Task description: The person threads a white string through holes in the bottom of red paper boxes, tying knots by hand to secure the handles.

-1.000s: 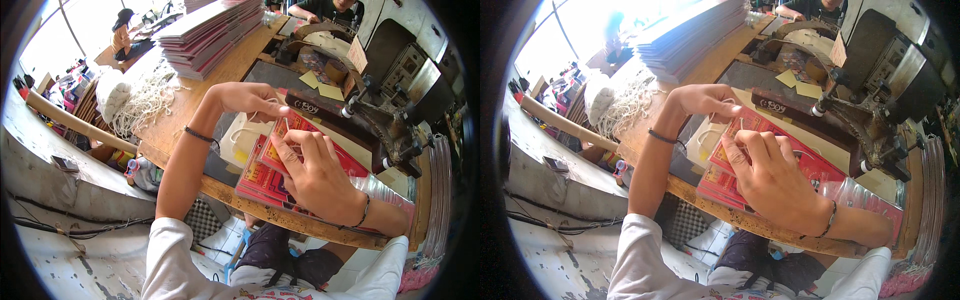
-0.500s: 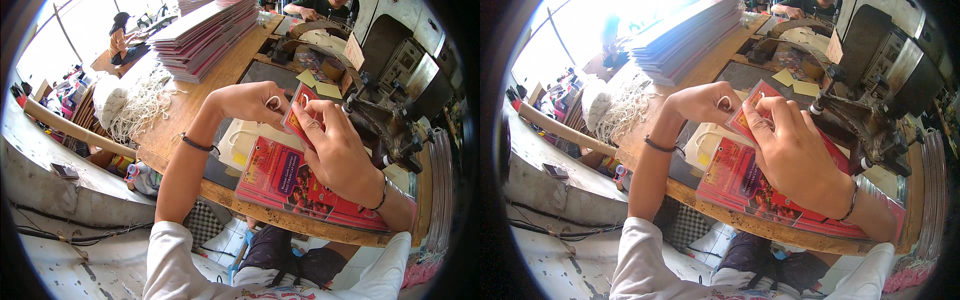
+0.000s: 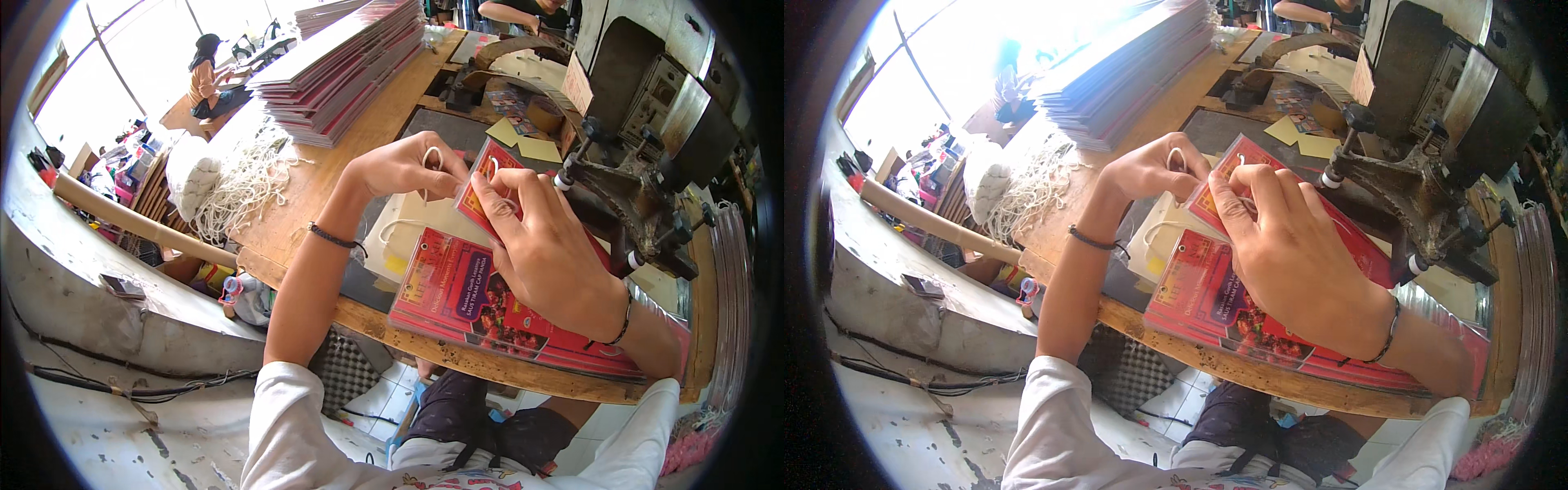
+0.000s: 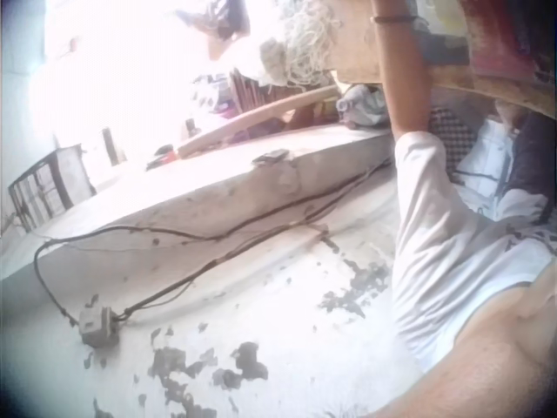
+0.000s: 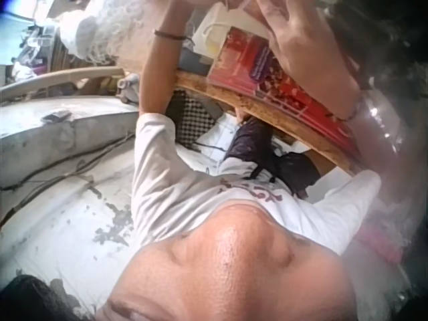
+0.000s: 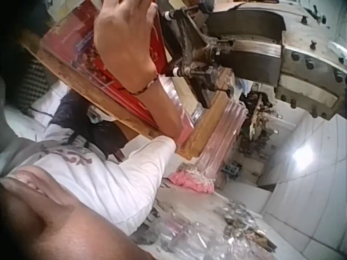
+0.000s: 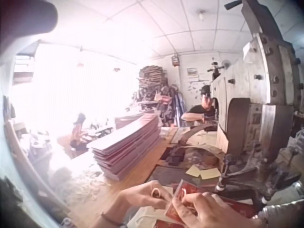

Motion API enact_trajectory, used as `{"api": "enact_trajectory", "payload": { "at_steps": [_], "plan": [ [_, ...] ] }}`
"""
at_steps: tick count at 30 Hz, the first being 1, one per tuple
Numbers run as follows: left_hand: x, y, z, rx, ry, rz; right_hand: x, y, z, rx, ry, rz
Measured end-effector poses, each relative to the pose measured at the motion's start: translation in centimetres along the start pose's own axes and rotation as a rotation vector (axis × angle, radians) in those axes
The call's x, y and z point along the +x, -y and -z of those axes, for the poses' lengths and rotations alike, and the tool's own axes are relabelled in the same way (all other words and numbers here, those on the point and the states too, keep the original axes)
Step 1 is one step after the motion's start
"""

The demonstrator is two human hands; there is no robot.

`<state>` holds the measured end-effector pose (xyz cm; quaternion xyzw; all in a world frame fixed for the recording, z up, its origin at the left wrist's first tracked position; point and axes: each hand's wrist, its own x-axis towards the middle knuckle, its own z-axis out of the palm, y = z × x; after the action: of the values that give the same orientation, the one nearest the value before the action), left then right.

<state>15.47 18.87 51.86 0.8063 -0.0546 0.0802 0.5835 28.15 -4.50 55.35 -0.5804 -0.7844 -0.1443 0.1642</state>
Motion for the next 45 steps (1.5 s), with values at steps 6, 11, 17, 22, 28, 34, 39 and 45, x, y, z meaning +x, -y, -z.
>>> {"api": "enact_trajectory", "payload": {
  "at_steps": [6,11,17,22,28,34,39,45],
  "plan": [
    [0.5,0.4,-0.5,-0.147,0.006,0.039,0.0,0.1,-0.6,-0.128,-0.118,0.041],
    [0.5,0.4,-1.0,-0.2,-0.042,0.066,0.2,-0.1,-0.6,-0.197,-0.174,0.037],
    [0.0,0.0,0.6,-0.01,0.029,0.051,0.2,-1.2,-0.1,-0.049,-0.14,-0.017],
    [-1.3,-0.4,1.7,0.023,-0.21,0.131,0.3,-1.5,0.1,0.032,-0.128,-0.04],
    [-1.8,0.3,3.3,-0.238,-0.17,-0.04,0.0,-1.7,-0.4,0.05,-0.084,0.015],
    [-1.5,-0.2,2.7,-0.081,0.096,0.094,-0.5,-0.7,-2.0,0.028,0.09,0.071],
    [-1.3,-0.6,2.0,0.007,0.307,0.262,-1.2,1.2,-2.8,0.082,0.226,0.166],
    [-0.6,-1.5,0.8,0.063,0.413,0.306,-0.2,-0.2,-2.6,0.677,0.324,-0.134]
  ]
}}
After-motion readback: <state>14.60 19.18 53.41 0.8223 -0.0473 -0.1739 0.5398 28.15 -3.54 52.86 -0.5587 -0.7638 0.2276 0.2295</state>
